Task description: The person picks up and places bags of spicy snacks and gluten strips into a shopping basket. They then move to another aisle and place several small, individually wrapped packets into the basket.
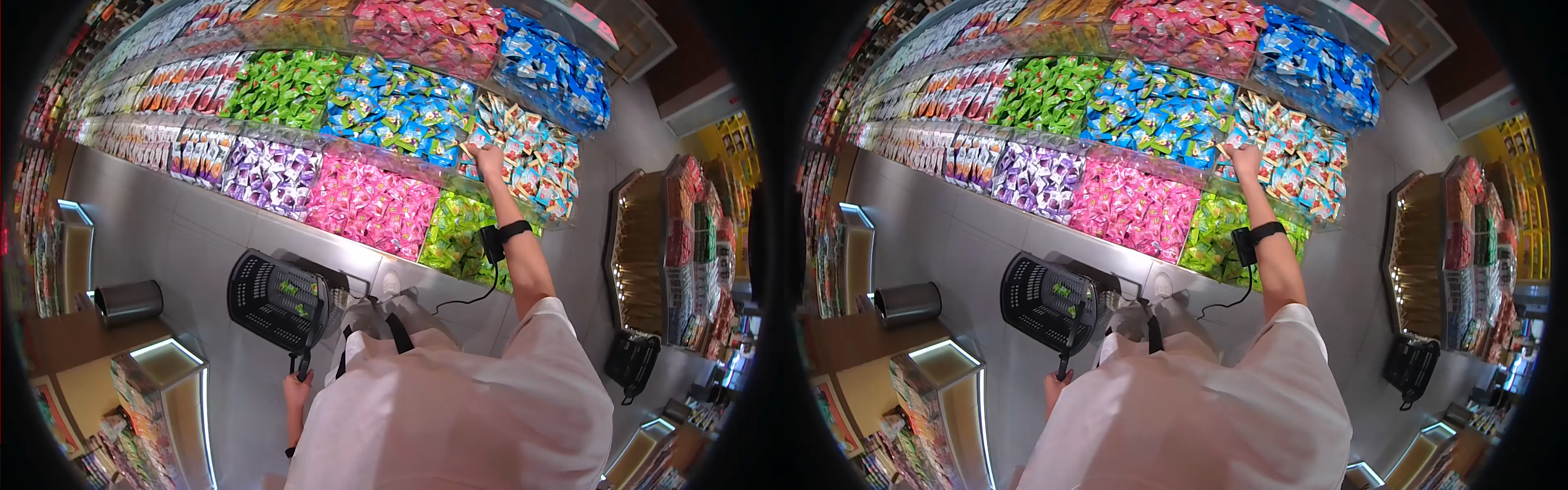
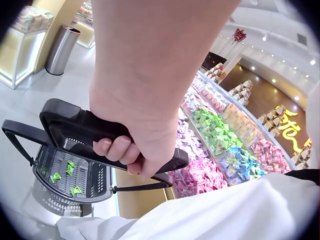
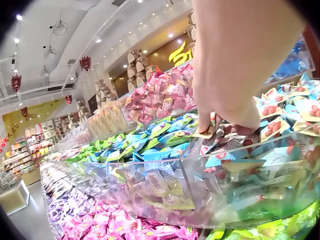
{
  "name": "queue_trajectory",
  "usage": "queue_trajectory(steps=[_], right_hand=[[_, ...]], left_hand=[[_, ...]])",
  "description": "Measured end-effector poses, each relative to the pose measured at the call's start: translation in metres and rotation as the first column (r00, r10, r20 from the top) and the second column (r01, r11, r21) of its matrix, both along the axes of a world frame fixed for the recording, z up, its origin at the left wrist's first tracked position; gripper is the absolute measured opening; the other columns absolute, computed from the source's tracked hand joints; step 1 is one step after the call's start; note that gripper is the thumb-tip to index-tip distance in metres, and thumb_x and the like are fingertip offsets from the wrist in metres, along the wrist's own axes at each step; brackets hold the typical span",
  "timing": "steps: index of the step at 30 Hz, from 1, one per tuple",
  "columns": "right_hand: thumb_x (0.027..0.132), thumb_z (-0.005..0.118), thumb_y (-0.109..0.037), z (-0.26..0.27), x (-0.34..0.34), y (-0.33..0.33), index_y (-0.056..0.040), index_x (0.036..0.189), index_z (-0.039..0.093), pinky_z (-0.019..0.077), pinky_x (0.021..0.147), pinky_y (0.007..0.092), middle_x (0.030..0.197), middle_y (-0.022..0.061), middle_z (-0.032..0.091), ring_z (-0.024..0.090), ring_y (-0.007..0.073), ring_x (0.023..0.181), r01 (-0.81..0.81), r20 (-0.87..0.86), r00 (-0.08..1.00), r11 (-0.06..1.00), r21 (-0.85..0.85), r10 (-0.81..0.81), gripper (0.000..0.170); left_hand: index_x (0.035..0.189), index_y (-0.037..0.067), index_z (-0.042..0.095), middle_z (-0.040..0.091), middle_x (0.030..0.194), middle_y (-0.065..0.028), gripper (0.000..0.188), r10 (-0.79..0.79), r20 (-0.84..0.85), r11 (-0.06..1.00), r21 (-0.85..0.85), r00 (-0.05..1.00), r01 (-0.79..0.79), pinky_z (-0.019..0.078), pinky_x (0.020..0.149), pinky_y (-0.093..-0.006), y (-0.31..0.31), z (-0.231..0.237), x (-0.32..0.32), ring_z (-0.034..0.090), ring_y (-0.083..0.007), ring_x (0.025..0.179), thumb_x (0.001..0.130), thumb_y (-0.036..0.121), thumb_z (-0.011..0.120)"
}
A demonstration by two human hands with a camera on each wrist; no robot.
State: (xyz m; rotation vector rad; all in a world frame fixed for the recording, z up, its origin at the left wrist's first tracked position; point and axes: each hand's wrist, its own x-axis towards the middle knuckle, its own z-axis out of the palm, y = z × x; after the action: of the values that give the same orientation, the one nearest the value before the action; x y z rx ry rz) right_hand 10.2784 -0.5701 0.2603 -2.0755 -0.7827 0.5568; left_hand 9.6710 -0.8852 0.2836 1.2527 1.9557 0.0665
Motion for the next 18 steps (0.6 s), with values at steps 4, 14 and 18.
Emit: queue_trajectory(steps=[4, 14, 18], right_hand=[[0.067, 0.074, -0.023, -0.007, 0.006, 0.009, -0.0054, 0.054, 0.05, 0.0314, 0.042, 0.028, 0.053, 0.0014, 0.05, 0.042, 0.0097, 0.044, -0.024, -0.048, 0.999, 1.0, -0.019, 0.023, 0.033], [0.065, 0.074, -0.036, 0.036, -0.001, -0.017, 0.0059, 0.058, 0.061, 0.0383, 0.045, 0.0397, 0.052, 0.0136, 0.058, 0.051, 0.0225, 0.043, 0.152, 0.366, 0.92, 0.988, -0.008, -0.139, 0.045], [0.072, 0.071, -0.022, 0.05, -0.043, -0.053, 0.005, 0.06, 0.06, 0.0355, 0.04, 0.0329, 0.048, 0.0074, 0.054, 0.047, 0.0157, 0.041, -0.118, 0.38, 0.923, 0.981, 0.156, 0.051, 0.032]], left_hand=[[0.069, -0.001, 0.062, 0.056, 0.059, -0.0209, 0.034, -0.034, -0.071, 0.999, 0.009, 0.997, 0.035, 0.0449, 0.055, -0.0399, -0.013, 0.001, 0.018, 0.058, -0.0344, 0.059, 0.073, 0.033, 0.065], [0.081, 0.007, 0.065, 0.061, 0.069, -0.0177, 0.028, -0.067, -0.074, 0.994, 0.086, 0.995, 0.074, 0.0477, 0.063, -0.0428, -0.034, 0.014, 0.049, 0.059, -0.035, 0.068, 0.073, 0.033, 0.061], [0.075, 0.006, 0.064, 0.06, 0.066, -0.0171, 0.027, -0.06, -0.077, 0.995, 0.079, 0.995, 0.066, 0.0482, 0.062, -0.0425, -0.072, 0.026, 0.057, 0.06, -0.034, 0.066, 0.071, 0.032, 0.061]])
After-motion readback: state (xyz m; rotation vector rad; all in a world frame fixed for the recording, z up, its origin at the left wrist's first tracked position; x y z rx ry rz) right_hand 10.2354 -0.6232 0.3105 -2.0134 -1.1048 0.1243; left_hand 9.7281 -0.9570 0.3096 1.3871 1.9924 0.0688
